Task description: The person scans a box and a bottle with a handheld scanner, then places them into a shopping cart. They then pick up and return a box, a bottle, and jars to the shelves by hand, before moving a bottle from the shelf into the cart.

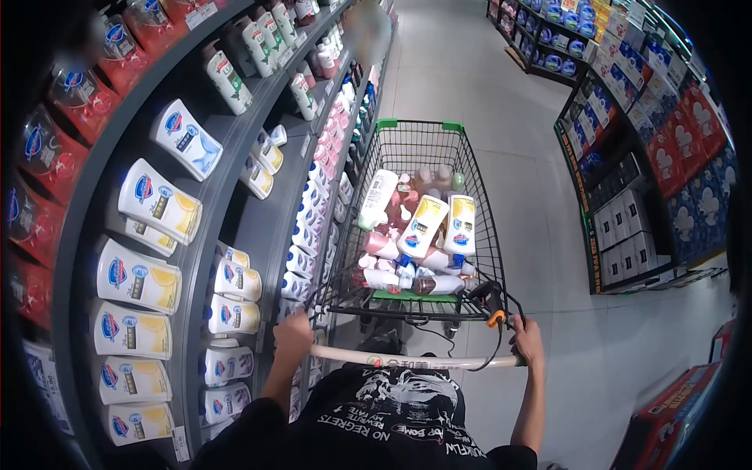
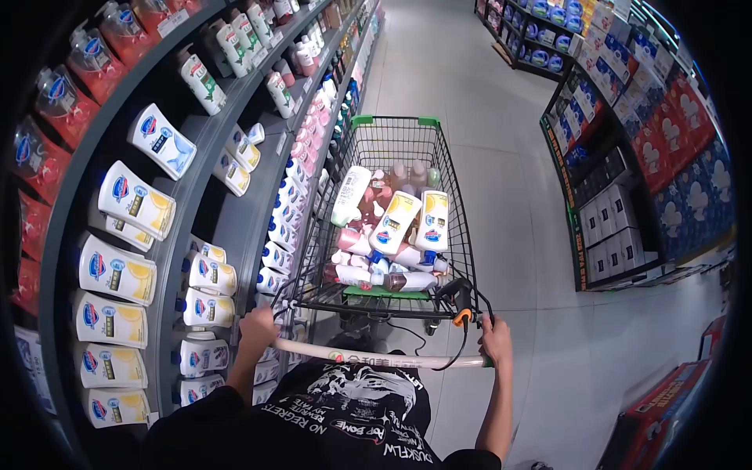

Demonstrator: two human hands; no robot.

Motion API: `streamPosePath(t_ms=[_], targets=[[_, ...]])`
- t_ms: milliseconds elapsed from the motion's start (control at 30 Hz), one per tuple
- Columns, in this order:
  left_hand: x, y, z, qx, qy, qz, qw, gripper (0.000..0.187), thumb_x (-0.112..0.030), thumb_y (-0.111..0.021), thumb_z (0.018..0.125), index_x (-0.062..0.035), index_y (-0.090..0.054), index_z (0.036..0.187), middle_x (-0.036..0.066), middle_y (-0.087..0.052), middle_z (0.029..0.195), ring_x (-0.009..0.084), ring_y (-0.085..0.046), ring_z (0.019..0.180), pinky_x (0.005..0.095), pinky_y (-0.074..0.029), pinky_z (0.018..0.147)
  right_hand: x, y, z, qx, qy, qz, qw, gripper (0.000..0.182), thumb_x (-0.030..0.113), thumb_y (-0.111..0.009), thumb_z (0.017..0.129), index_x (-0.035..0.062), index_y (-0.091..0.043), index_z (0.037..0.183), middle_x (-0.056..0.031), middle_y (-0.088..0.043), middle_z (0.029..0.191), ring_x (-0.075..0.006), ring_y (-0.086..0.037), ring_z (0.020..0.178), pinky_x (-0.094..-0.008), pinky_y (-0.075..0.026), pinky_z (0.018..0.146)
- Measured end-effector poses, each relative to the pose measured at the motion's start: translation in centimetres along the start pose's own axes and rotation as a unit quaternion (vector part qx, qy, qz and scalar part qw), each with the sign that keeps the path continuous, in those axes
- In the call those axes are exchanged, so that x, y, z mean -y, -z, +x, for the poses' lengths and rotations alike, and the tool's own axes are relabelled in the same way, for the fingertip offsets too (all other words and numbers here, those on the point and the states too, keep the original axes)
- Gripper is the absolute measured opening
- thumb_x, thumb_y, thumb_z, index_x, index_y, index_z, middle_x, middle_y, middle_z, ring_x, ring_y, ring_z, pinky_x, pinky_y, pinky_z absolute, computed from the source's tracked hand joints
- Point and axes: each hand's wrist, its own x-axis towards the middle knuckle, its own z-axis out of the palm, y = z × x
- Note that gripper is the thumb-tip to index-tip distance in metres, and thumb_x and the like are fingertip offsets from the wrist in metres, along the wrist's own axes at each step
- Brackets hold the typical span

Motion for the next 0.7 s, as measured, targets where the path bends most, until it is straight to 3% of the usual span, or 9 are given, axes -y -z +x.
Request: streamPosePath(t_ms=[100, 167, 233, 300, 367, 433, 467, 500, 700], targets=[[-5.4, 3.1, 5.0, -0.111, -0.078, -0.100, 0.986, 0.039, -0.016, -0.068, 0.079, -0.0020, -0.052, 0.113, 0.018, -0.068, 0.084, 0.0355, -0.068, 0.087, 0.0463, -0.054, 0.075, 1.8, 0.5, 1.9, 0.010, 0.009, -0.023, 1.000, 0.047, 0.040, -0.043, 0.103, -0.0047, -0.054, 0.094, -0.0118, -0.058, 0.057, -0.0182, -0.058, 0.041, -0.0298, -0.044, 0.038], [-9.3, 2.9, 10.3, -0.079, -0.161, -0.190, 0.965, 0.040, -0.016, -0.067, 0.082, -0.0032, -0.053, 0.117, 0.018, -0.067, 0.097, 0.0370, -0.065, 0.096, 0.0469, -0.052, 0.079, 2.2, 0.4, 3.9, 0.019, 0.012, -0.021, 1.000, 0.048, 0.041, -0.042, 0.103, -0.0045, -0.055, 0.095, -0.0119, -0.059, 0.057, -0.0179, -0.058, 0.041, -0.0296, -0.044, 0.038], [-12.6, 1.0, 15.3, 0.062, -0.252, -0.321, 0.911, 0.042, -0.017, -0.066, 0.084, -0.0042, -0.053, 0.121, 0.019, -0.066, 0.104, 0.0390, -0.063, 0.100, 0.0477, -0.051, 0.081, 2.7, 0.7, 5.9, 0.042, 0.002, 0.006, 0.999, 0.050, 0.043, -0.040, 0.103, -0.0035, -0.056, 0.097, -0.0122, -0.060, 0.058, -0.0171, -0.058, 0.042, -0.0290, -0.046, 0.038], [-14.7, -1.7, 17.9, 0.120, -0.317, -0.271, 0.901, 0.035, -0.017, -0.065, 0.082, -0.0015, -0.056, 0.113, 0.021, -0.068, 0.093, 0.0366, -0.067, 0.090, 0.0452, -0.052, 0.076, 2.6, 1.4, 7.8, 0.072, -0.004, 0.061, 0.996, 0.050, 0.045, -0.040, 0.103, -0.0031, -0.056, 0.099, -0.0122, -0.060, 0.060, -0.0171, -0.059, 0.043, -0.0284, -0.047, 0.039], [-14.9, -5.4, 20.6, 0.135, -0.317, -0.263, 0.901, 0.028, -0.018, -0.060, 0.084, -0.0022, -0.060, 0.107, 0.021, -0.068, 0.094, 0.0365, -0.067, 0.089, 0.0457, -0.051, 0.076, 4.1, 1.8, 9.2, 0.065, -0.004, 0.063, 0.996, 0.051, 0.046, -0.041, 0.102, -0.0030, -0.056, 0.101, -0.0115, -0.061, 0.063, -0.0170, -0.059, 0.044, -0.0287, -0.049, 0.041], [-14.9, -7.1, 21.9, 0.274, -0.293, -0.242, 0.883, 0.021, -0.016, -0.055, 0.084, -0.0022, -0.065, 0.096, 0.021, -0.068, 0.094, 0.0369, -0.067, 0.089, 0.0475, -0.051, 0.077, 6.2, 2.6, 10.5, 0.043, 0.010, -0.048, 0.998, 0.050, 0.045, -0.044, 0.102, -0.0032, -0.057, 0.102, -0.0109, -0.063, 0.067, -0.0182, -0.064, 0.055, -0.0301, -0.052, 0.049], [-15.5, -6.6, 22.0, 0.254, -0.277, -0.233, 0.897, 0.021, -0.012, -0.055, 0.082, -0.0013, -0.068, 0.093, 0.022, -0.068, 0.096, 0.0374, -0.066, 0.093, 0.0469, -0.051, 0.079, 7.9, 3.6, 11.0, 0.026, 0.061, -0.190, 0.979, 0.049, 0.044, -0.046, 0.101, -0.0037, -0.057, 0.106, -0.0107, -0.064, 0.074, -0.0190, -0.066, 0.069, -0.0310, -0.053, 0.060], [-15.7, -4.8, 21.8, 0.242, -0.259, -0.231, 0.906, 0.022, -0.008, -0.054, 0.079, -0.0003, -0.072, 0.089, 0.023, -0.068, 0.099, 0.0379, -0.066, 0.096, 0.0464, -0.052, 0.081, 8.8, 4.2, 11.9, 0.033, 0.051, -0.218, 0.974, 0.049, 0.044, -0.046, 0.101, -0.0037, -0.057, 0.106, -0.0107, -0.064, 0.074, -0.0190, -0.066, 0.069, -0.0310, -0.053, 0.060], [-17.1, -4.3, 26.0, 0.244, -0.258, -0.223, 0.908, 0.022, -0.008, -0.056, 0.076, 0.0013, -0.071, 0.090, 0.022, -0.069, 0.094, 0.0352, -0.068, 0.089, 0.0450, -0.053, 0.076, 17.3, 4.3, 22.6, -0.060, 0.241, -0.223, 0.943, 0.042, 0.037, -0.054, 0.099, -0.0041, -0.057, 0.110, -0.0143, -0.068, 0.084, -0.0212, -0.067, 0.077, -0.0319, -0.053, 0.069]])
